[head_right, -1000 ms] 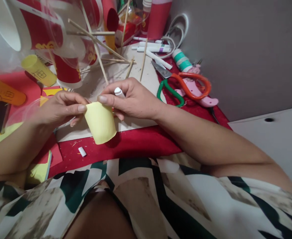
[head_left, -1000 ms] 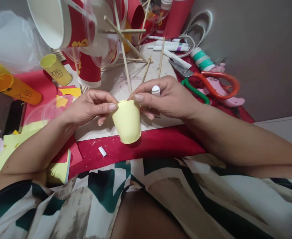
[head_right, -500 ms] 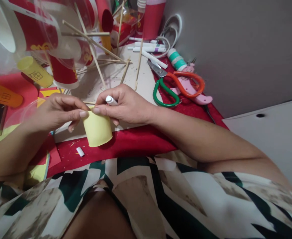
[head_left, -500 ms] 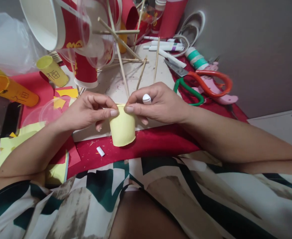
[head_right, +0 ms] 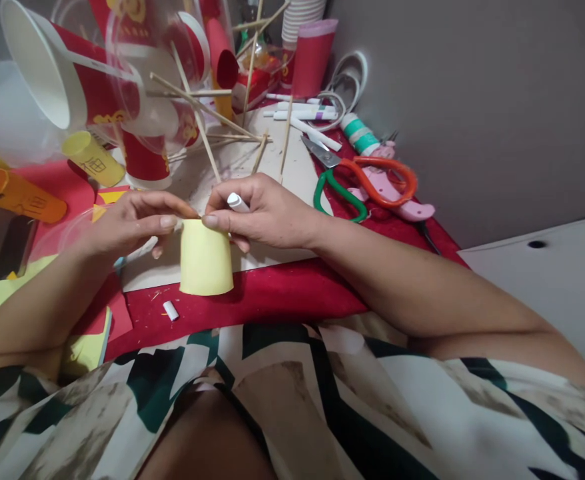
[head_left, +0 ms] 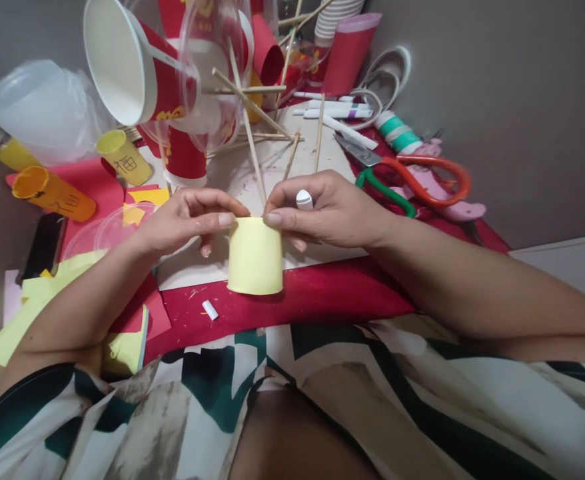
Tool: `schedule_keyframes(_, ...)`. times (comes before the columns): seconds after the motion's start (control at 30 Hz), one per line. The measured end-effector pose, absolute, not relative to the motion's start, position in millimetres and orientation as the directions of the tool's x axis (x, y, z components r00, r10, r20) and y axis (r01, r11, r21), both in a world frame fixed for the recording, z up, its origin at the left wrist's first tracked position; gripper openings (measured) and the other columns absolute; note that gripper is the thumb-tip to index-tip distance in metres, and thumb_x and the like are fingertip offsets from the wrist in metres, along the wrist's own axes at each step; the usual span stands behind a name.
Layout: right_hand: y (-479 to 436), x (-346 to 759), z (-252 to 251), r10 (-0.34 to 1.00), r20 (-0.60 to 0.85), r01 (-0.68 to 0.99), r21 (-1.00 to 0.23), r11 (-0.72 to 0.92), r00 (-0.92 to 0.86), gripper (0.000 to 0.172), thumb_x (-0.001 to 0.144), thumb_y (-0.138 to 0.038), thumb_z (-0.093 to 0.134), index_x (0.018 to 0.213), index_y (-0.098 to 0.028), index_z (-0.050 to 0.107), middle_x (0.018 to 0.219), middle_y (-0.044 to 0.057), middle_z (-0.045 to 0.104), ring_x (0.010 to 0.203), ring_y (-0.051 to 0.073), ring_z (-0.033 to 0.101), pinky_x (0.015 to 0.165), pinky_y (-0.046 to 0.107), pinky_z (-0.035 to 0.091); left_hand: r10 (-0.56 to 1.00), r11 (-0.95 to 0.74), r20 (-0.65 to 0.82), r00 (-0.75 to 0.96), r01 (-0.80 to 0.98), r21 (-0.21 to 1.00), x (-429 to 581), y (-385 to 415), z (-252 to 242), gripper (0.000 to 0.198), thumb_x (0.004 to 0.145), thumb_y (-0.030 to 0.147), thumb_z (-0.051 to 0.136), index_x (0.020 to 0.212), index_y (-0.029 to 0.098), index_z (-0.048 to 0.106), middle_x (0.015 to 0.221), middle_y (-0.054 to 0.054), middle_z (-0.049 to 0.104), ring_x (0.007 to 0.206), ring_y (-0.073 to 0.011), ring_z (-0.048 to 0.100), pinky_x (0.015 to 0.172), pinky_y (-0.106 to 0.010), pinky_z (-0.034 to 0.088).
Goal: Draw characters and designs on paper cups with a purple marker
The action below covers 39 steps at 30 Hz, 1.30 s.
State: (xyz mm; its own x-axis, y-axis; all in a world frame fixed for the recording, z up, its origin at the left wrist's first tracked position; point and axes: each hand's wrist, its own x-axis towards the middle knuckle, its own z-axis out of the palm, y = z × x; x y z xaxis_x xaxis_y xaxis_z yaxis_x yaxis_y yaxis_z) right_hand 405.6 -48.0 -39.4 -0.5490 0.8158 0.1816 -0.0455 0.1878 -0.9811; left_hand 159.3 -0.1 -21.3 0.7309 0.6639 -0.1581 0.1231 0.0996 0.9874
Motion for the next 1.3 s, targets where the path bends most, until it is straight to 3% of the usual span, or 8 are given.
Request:
schedule_keyframes(0.13,-52.2,402.6,-40.6,0.813,0.164,-0.040,-0.984,0.171,-0.558,0.032,0.091,-0.045,0.081,0.083,-0.017,0.069,0.050,-0.009,0.056,0.042,0.005,0.051,0.045,0.018,0.040,0.661,0.031,-0.168,0.731,0.197,0.980,160.8,-9.8,-16.3,0.024,0.076,0.034,0.094,0.091,0.018,0.084,0.066,0.003,0.071,0.040,-0.0049,0.055,0.039,-0.014,0.047)
schedule_keyframes(0.33,-45.9,401.7,-41.3,0.844,0.185,-0.117,-0.982,0.146,-0.504,0.035,0.088,-0.051,0.081,0.091,-0.017,0.075,0.057,-0.007,0.062,0.044,0.006,0.054,0.043,0.018,0.041,0.642,0.144,-0.150,0.752,0.074,0.987,158.9,-3.7,-18.4,0.020,0.076,0.035,0.094,0.082,0.019,0.082,0.055,0.002,0.068,0.041,-0.0068,0.059,0.044,-0.014,0.048)
schedule_keyframes(0.47,-42.1,403.6,-38.2,0.832,0.155,-0.102,-0.988,0.119,-0.533,0.035,0.085,-0.049,0.084,0.079,-0.017,0.070,0.055,-0.008,0.061,0.041,0.004,0.051,0.040,0.017,0.036,0.596,0.220,-0.180,0.783,0.057,0.974,158.2,5.2,-19.1,0.023,0.072,0.035,0.096,0.080,0.018,0.083,0.054,0.001,0.069,0.039,-0.0084,0.060,0.043,-0.016,0.049)
schedule_keyframes(0.63,-47.6,402.2,-37.0,0.820,0.125,-0.028,-0.991,0.132,-0.559,0.036,0.087,-0.048,0.083,0.076,-0.017,0.068,0.048,-0.009,0.056,0.039,0.005,0.051,0.042,0.017,0.038,0.665,0.131,-0.165,0.728,0.104,0.986,162.6,0.2,-17.5,0.036,0.070,0.035,0.097,0.101,0.020,0.086,0.087,-0.003,0.082,0.048,-0.0086,0.065,0.039,-0.016,0.051)
schedule_keyframes(0.77,-49.5,400.7,-40.6,0.825,0.125,-0.048,-0.992,0.119,-0.550,0.038,0.088,-0.051,0.082,0.078,-0.017,0.068,0.049,-0.008,0.057,0.040,0.005,0.051,0.042,0.017,0.038,0.680,0.081,-0.174,0.712,0.163,0.983,164.6,-7.2,-18.3,0.022,0.075,0.032,0.094,0.090,0.019,0.086,0.069,0.001,0.076,0.043,-0.0066,0.062,0.044,-0.014,0.052)
schedule_keyframes(0.97,-41.0,403.3,-47.2,0.858,0.179,-0.138,-0.982,0.128,-0.481,0.045,0.089,-0.060,0.077,0.092,-0.017,0.069,0.056,-0.007,0.061,0.042,0.005,0.052,0.042,0.018,0.036,0.705,0.187,-0.112,0.700,-0.031,0.982,160.6,3.3,-23.7,0.025,0.068,0.031,0.099,0.079,0.016,0.082,0.059,-0.001,0.073,0.045,-0.0102,0.065,0.048,-0.017,0.055)
schedule_keyframes(1.13,-38.9,404.2,-44.0,0.836,0.187,-0.134,-0.981,0.137,-0.515,0.045,0.088,-0.056,0.081,0.077,-0.017,0.062,0.054,-0.008,0.060,0.038,0.003,0.046,0.040,0.018,0.032,0.713,0.265,-0.170,0.681,-0.037,0.963,160.1,10.5,-28.3,0.021,0.066,0.024,0.095,0.075,0.013,0.079,0.056,-0.001,0.070,0.043,-0.0112,0.064,0.046,-0.018,0.054)
schedule_keyframes(1.3,-40.7,402.7,-41.1,0.875,0.195,-0.144,-0.979,0.144,-0.444,0.047,0.088,-0.061,0.079,0.079,-0.019,0.060,0.045,-0.008,0.058,0.035,0.005,0.044,0.038,0.018,0.029,0.781,0.265,-0.162,0.603,-0.085,0.961,164.1,8.0,-33.4,0.038,0.067,0.027,0.096,0.100,0.016,0.078,0.070,0.002,0.072,0.051,-0.0086,0.063,0.051,-0.020,0.057)
